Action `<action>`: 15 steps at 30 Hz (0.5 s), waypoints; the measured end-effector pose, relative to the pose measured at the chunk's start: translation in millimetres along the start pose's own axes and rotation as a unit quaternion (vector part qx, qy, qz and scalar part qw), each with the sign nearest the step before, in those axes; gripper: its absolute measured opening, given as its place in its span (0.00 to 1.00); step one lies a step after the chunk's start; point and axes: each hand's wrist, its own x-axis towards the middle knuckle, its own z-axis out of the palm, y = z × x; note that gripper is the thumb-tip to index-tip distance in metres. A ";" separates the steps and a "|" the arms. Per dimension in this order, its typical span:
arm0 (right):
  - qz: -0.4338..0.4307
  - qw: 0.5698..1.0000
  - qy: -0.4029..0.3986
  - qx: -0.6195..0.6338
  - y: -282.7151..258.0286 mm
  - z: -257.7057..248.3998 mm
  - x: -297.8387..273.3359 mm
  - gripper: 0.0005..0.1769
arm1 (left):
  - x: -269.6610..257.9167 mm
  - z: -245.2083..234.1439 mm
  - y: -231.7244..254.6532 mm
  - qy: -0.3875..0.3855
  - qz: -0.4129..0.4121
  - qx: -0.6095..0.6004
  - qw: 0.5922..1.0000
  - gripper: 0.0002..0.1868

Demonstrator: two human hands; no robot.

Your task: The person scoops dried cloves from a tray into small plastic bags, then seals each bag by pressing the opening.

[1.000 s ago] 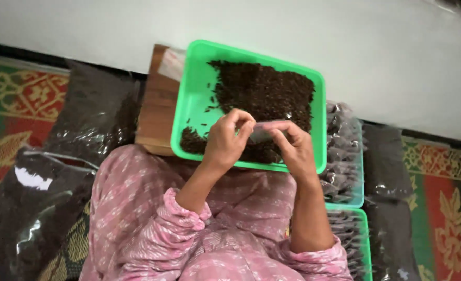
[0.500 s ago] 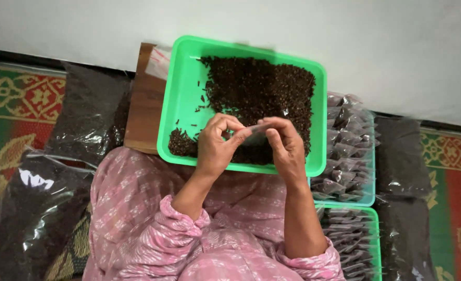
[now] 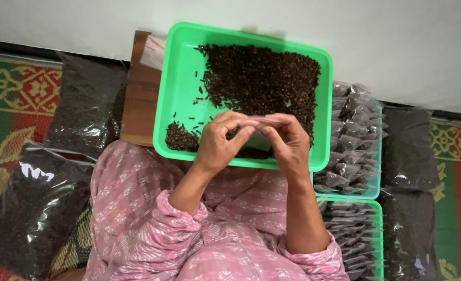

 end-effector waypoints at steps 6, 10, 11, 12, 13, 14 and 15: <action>-0.010 0.999 -0.030 0.024 6.1 -6.1 2.7 0.17 | -5.0 1.9 -21.9 0.039 -0.032 -0.019 0.999 0.08; 0.007 0.999 -0.051 0.015 2.4 -4.3 0.5 0.20 | -5.5 4.1 -22.6 0.044 -0.033 -0.044 0.998 0.11; 0.008 0.998 -0.062 0.020 2.2 -4.0 0.6 0.22 | -6.2 4.8 -21.7 0.041 -0.035 -0.048 0.997 0.12; 0.009 0.997 -0.072 0.025 2.0 -3.7 0.7 0.23 | -6.9 5.6 -20.8 0.038 -0.037 -0.053 0.997 0.13; 0.009 0.997 -0.073 0.025 -2.8 -3.7 1.8 0.23 | -5.9 4.9 -19.2 0.039 -0.037 -0.053 0.997 0.13; 0.012 0.996 -0.087 0.007 -7.7 -3.7 2.8 0.23 | -4.9 4.2 -17.4 0.028 -0.040 -0.045 0.998 0.10; 0.015 0.995 -0.101 -0.011 -12.6 -3.7 3.7 0.22 | -4.0 3.6 -15.5 0.017 -0.044 -0.037 0.998 0.09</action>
